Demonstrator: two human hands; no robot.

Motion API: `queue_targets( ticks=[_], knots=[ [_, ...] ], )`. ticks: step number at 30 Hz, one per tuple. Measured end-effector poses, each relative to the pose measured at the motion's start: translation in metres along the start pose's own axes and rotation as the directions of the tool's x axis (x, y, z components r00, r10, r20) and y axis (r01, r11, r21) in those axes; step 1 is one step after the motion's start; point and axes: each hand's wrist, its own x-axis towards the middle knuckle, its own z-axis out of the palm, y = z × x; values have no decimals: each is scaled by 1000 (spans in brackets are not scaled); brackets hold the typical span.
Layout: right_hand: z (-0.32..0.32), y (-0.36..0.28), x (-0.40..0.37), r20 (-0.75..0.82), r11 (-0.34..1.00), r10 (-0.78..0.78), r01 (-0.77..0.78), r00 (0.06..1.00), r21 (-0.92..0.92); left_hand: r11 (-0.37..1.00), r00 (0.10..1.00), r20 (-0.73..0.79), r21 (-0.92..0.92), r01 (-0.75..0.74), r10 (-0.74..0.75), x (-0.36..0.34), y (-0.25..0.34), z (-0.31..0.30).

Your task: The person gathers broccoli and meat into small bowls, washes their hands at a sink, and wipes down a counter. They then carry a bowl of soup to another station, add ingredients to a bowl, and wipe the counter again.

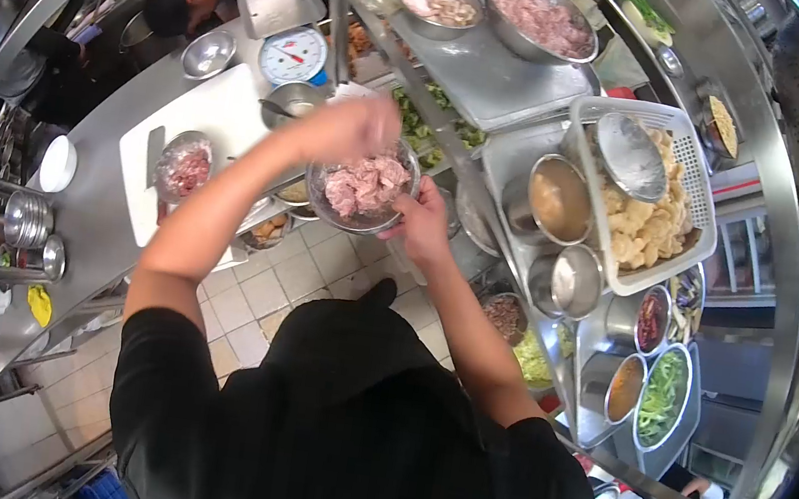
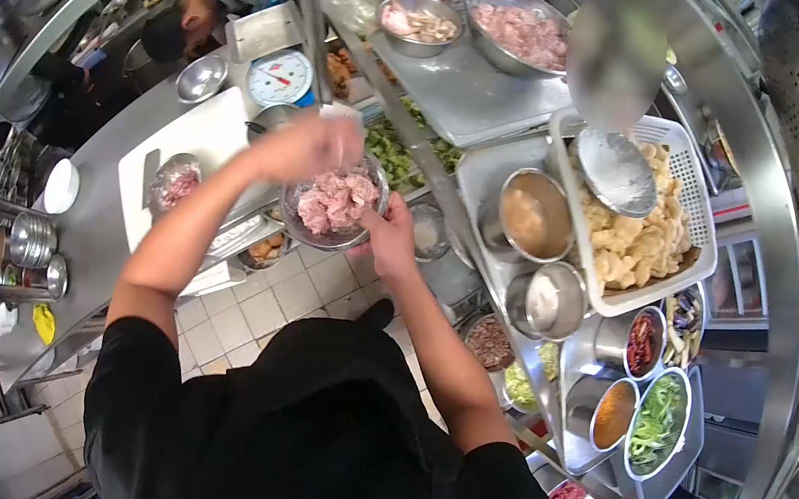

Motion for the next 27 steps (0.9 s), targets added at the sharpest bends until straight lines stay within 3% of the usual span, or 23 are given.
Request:
queue_targets(
  ticks=[1,2,3,5,8,11,12,14,16,17,18,19,20,22,23,25,27],
  knots=[
    [8,6,-4,0,1000,-10,10,1000,-3,974,939,343,220,-46,-32,-30,-10,7],
    [6,26,-4,10,1000,16,-16,1000,-21,955,974,219,273,-112,51,-60,-10,18],
    [12,39,-11,11,999,28,-27,1000,-23,959,999,0,282,-31,32,-84,-1,24],
    [31,67,-26,22,998,59,-58,998,-29,965,998,40,259,30,-42,-126,-13,41],
    [44,133,-44,-6,988,146,-146,989,-40,931,985,170,360,-67,5,-186,-66,99],
    [45,206,-61,-167,985,166,-171,972,-16,975,980,34,-102,200,-197,-249,-82,102],
    [42,225,-70,-199,979,201,-204,959,5,953,972,-104,-245,179,-209,-270,-101,107],
    [28,264,-79,-231,969,241,-249,943,-4,827,798,-316,-430,362,-513,-333,-201,162],
    [16,296,-82,-224,960,269,-280,937,-18,743,603,-439,-467,480,-666,-385,-320,199],
    [16,303,-85,-217,956,287,-294,933,3,528,407,-391,-279,802,-825,-374,-316,167],
    [16,313,-89,-217,952,305,-306,928,28,367,359,-284,27,930,-889,-394,-388,174],
    [13,322,-91,-211,955,293,-295,933,18,297,343,-245,205,933,-907,-411,-455,186],
    [8,330,-94,-207,958,280,-285,937,4,542,709,-560,469,697,-428,-436,-526,208],
    [1,346,-97,-233,972,224,-236,946,-22,428,355,-614,31,903,-705,-412,-529,177],
    [4,347,-92,-229,974,216,-226,949,-20,353,208,-593,-139,925,-778,-406,-528,170],
    [15,343,-98,-246,972,228,-234,942,5,293,66,-565,-321,901,-822,-407,-530,169],
    [15,347,-93,-249,973,230,-231,941,25,294,-7,-547,-461,837,-837,-411,-529,168]
  ],
)
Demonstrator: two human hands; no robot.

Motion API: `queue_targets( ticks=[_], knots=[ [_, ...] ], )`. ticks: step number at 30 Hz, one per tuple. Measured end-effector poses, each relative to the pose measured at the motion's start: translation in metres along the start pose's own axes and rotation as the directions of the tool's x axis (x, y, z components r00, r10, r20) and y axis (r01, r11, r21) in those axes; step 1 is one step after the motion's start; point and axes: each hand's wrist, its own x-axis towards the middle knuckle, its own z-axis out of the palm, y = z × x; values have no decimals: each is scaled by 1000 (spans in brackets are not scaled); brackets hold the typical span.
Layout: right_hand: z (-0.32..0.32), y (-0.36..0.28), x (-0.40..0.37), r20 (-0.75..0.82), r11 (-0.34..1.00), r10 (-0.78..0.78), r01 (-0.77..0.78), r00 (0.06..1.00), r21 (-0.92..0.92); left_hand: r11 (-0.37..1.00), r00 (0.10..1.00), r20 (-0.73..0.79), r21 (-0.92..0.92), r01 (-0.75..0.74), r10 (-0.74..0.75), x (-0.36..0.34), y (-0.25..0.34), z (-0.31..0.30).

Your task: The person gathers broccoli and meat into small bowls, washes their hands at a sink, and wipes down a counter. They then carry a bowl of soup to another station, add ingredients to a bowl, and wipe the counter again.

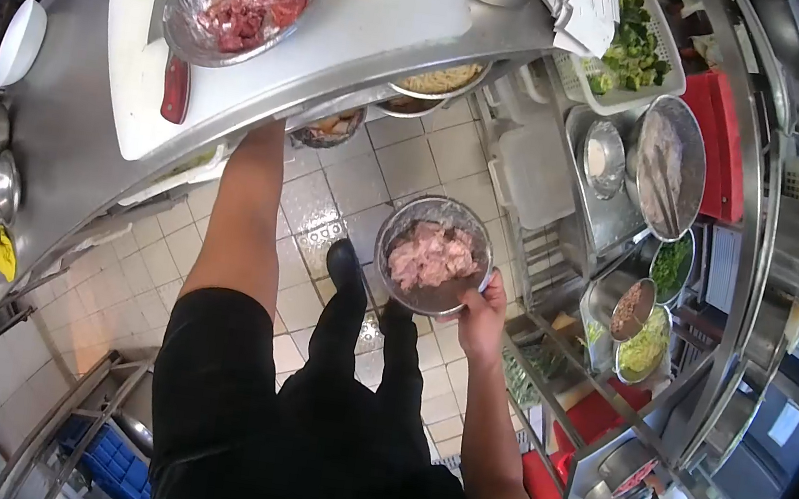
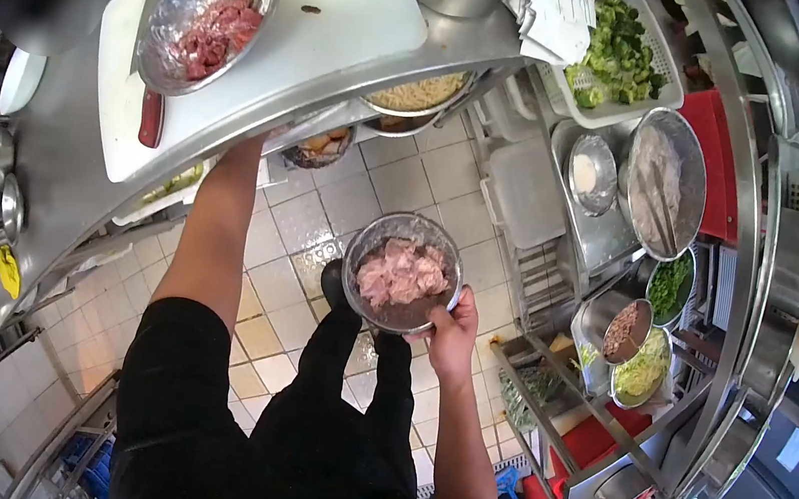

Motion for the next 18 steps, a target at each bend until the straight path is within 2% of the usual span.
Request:
queue_targets(
  ticks=[2,9,13,18],
  knots=[
    [1,6,8,10,999,-19,18,1000,49,987,998,-3,-148,56,-58,1,2,-7],
    [13,19,61,-14,995,6,-7,1000,-98,798,972,56,-562,219,-228,-7,19,-33],
    [18,14,80,7,999,30,-30,1000,-38,678,950,78,-683,271,-301,-24,39,-33],
    [31,-9,87,28,999,17,-16,999,-46,510,922,113,-805,304,-371,-24,55,-41]
  ],
)
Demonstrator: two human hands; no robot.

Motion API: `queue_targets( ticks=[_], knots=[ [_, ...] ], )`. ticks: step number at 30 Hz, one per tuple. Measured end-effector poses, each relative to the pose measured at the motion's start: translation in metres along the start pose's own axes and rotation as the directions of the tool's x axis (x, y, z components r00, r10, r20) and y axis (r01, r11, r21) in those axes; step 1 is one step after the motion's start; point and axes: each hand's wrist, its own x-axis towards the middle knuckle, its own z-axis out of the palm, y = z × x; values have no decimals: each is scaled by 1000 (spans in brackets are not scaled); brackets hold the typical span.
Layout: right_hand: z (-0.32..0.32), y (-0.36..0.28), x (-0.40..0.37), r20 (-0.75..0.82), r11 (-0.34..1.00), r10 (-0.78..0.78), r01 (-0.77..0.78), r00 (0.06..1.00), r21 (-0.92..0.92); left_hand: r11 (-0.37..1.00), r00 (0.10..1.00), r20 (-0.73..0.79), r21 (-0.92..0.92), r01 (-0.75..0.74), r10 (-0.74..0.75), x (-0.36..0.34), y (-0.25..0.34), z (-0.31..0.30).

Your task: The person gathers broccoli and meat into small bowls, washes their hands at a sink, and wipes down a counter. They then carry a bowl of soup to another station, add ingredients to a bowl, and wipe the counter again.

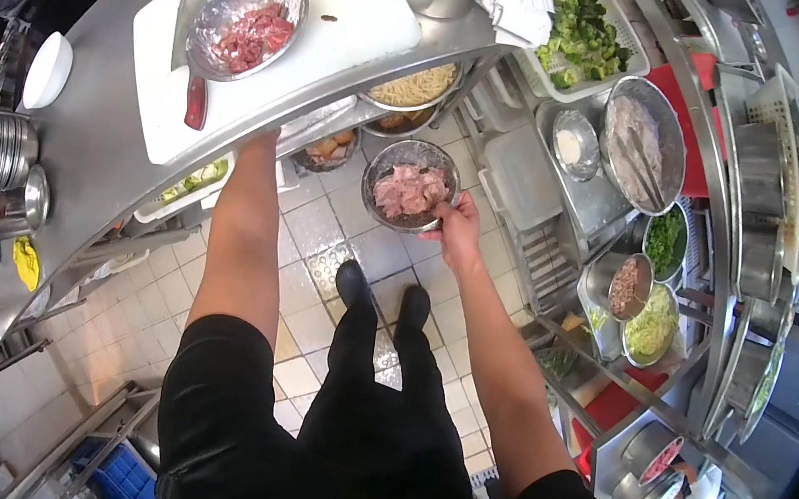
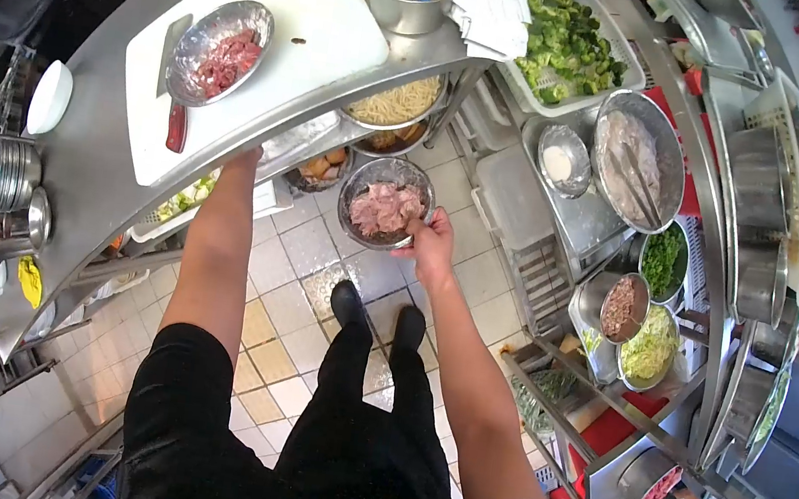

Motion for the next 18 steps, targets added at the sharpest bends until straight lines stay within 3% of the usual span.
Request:
queue_targets(
  ticks=[4,5,7,8,9,10,11,14,15,16,18],
  knots=[
    [-13,-2,-8,-10,1000,-26,26,1000,-8,984,990,92,-131,122,-111,-7,-24,-1],
    [-11,-10,-15,-12,1000,-19,18,1000,-10,977,976,178,-145,154,-127,-20,-38,-2],
    [-14,-18,-26,-3,999,-7,7,1000,-35,981,817,543,79,177,-191,-82,-51,3],
    [-14,-20,-32,6,999,-1,1,1000,-44,953,851,491,300,36,-187,-214,6,12],
    [-12,-27,-39,18,998,0,1,1000,-62,783,743,614,587,-206,-265,-202,-18,1],
    [-10,-32,-48,30,997,2,0,1000,-79,795,680,730,448,-409,-61,-264,-15,1],
    [-10,-38,-57,40,995,5,-1,999,-98,616,550,823,508,-601,-143,-283,-12,-6],
    [-13,-62,-83,110,980,3,19,994,-200,546,415,900,284,-788,131,-315,25,-28],
    [-9,-74,-99,146,977,18,14,989,-214,338,187,958,105,-935,219,-335,45,-34],
    [-6,-90,-114,191,972,28,17,981,-234,198,110,986,84,-977,125,-362,59,-45],
    [2,-107,-143,297,979,58,4,953,-202,-34,88,996,88,-996,-10,-418,81,-66]
  ],
)
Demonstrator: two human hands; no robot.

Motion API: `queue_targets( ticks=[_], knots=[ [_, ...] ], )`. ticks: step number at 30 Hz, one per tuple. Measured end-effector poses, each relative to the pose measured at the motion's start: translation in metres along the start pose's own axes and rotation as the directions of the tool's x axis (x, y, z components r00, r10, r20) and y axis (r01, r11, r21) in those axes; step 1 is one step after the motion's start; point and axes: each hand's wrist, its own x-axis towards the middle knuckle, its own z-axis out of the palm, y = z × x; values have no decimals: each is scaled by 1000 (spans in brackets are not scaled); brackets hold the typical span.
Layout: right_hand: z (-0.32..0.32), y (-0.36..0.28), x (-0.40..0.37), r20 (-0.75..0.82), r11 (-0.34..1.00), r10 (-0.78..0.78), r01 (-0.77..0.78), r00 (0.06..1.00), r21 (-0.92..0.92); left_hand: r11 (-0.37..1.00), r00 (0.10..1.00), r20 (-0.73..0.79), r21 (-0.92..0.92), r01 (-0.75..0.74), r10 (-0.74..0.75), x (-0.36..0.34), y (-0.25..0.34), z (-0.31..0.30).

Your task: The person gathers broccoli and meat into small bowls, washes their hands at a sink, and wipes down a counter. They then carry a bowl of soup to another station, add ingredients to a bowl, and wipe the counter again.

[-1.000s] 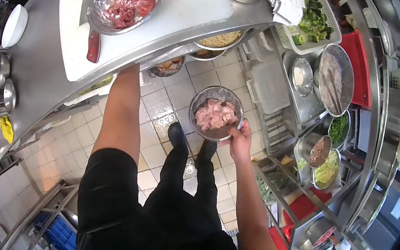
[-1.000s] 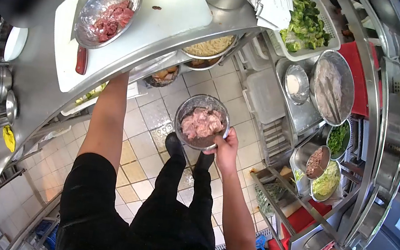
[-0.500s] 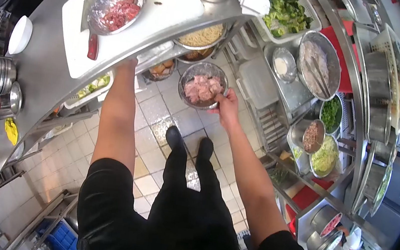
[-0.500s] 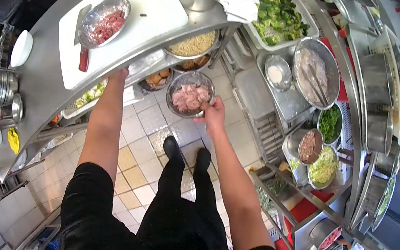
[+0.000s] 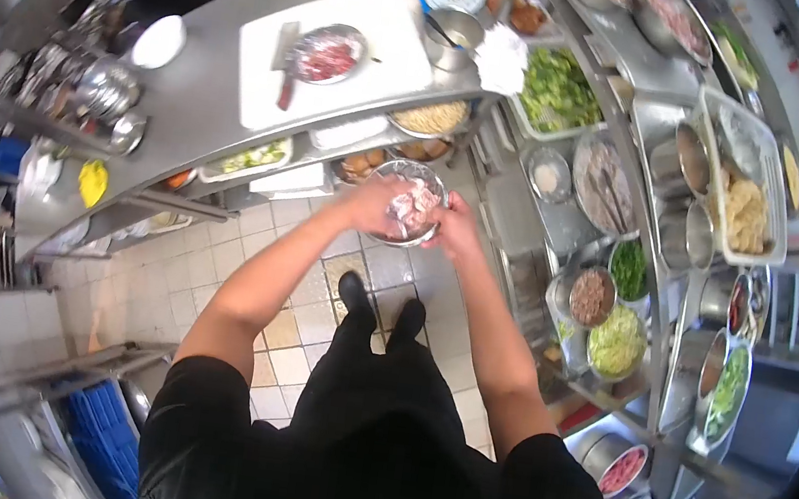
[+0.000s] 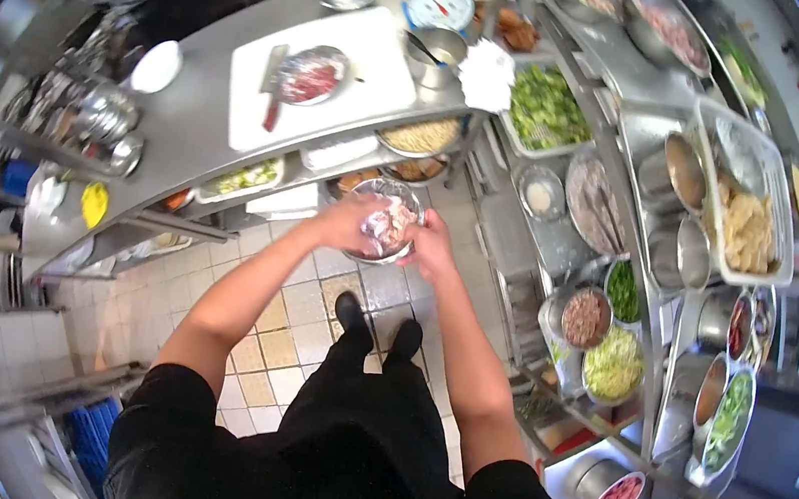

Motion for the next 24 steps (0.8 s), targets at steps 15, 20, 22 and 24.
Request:
queue_targets(
  ticks=[15,20,22,24],
  knots=[
    [183,2,-54,514,997,83,-71,854,-42,845,840,-172,65,531,-514,-171,18,-89],
    [249,44,-72,503,994,98,-60,859,-91,938,946,55,158,307,-319,-245,-54,-90],
    [275,55,-85,524,989,99,-27,846,-145,761,758,-106,-198,618,-644,-284,-17,-115],
    [303,65,-101,568,983,104,4,816,-186,641,626,-162,-314,700,-763,-308,-31,-104]
  ],
)
